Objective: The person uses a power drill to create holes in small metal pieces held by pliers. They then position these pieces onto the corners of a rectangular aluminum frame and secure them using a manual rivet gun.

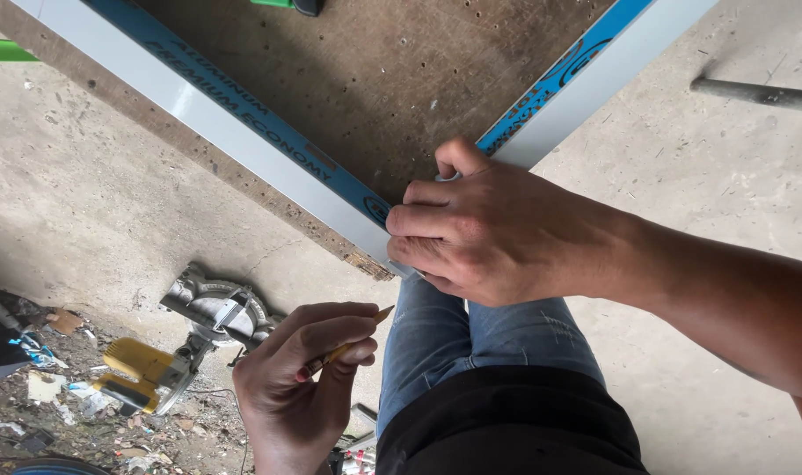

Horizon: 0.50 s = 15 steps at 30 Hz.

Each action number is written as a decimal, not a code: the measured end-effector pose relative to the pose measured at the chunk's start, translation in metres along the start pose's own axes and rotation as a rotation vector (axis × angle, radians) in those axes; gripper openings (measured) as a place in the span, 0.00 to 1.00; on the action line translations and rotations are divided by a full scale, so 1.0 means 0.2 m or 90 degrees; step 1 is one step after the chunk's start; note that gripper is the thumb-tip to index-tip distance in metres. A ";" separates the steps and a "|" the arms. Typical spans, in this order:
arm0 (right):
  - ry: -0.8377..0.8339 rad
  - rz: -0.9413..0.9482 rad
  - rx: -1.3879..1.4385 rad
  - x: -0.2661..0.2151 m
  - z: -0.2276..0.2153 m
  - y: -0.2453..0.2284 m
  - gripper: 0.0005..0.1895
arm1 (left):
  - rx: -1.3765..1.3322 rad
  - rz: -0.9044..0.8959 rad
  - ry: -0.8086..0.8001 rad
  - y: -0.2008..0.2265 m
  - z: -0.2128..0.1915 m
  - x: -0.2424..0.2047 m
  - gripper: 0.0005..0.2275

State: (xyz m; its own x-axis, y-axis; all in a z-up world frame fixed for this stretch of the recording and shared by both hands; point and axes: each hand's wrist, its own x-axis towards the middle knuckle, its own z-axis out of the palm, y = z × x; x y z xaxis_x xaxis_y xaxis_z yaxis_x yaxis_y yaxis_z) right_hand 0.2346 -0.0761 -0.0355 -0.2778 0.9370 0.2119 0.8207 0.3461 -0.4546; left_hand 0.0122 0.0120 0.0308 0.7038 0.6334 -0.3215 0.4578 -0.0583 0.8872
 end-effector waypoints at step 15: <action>0.009 0.014 0.051 0.01 -0.01 0.00 0.04 | 0.093 0.083 -0.039 -0.02 0.03 0.04 0.05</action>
State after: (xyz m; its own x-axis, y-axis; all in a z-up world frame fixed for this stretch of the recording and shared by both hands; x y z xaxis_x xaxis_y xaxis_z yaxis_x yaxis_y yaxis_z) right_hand 0.2346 -0.0750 -0.0328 -0.2526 0.9438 0.2133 0.7840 0.3288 -0.5265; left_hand 0.0203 0.0125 0.0223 0.7915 0.5657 -0.2312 0.4322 -0.2507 0.8662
